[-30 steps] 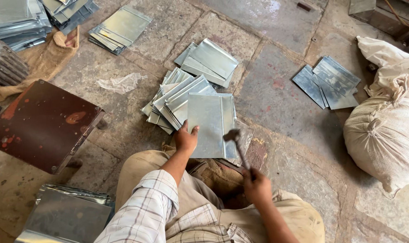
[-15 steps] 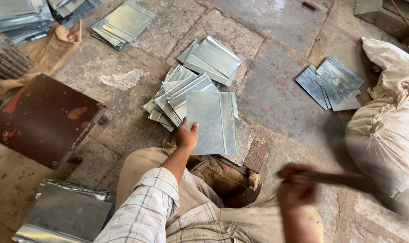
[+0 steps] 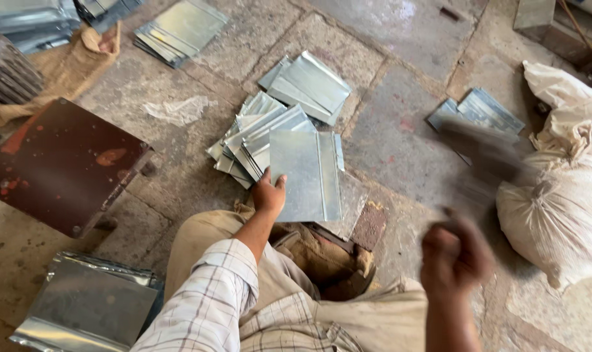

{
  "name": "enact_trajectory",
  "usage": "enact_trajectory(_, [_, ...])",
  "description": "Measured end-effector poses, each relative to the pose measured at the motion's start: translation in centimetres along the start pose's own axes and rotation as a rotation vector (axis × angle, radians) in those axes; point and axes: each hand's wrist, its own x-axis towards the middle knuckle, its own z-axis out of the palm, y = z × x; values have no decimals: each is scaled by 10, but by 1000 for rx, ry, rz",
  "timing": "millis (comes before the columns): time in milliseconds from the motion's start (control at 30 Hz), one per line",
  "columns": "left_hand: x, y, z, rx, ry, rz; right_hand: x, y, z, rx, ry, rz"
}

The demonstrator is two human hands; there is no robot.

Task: The person uses a hammer to flatten and straighten thin metal sheets by striking them against a small anvil while sitting on the floor.

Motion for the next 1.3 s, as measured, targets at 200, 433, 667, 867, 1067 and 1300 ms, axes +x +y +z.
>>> enact_trajectory(200, [-2, 6, -3, 13, 6, -31, -55, 43, 10, 391, 225, -40])
enact_trajectory(433, [-7, 16, -11, -29, -8, -49, -109, 85, 52, -524, -381, 916])
enact_trajectory(667, [-3, 9, -8, 8, 138, 58, -6, 22, 10, -60, 17, 93])
enact_trajectory(867, [3, 8, -4, -71, 69, -35, -30, 50, -5, 237, 258, -165])
enact_trajectory(1067, [8, 0, 2, -6, 93, 26, -145, 116, 48, -586, -394, 457])
enact_trajectory(1300, [5, -3, 0, -72, 103, -6, -54, 57, 16, -542, -188, 673])
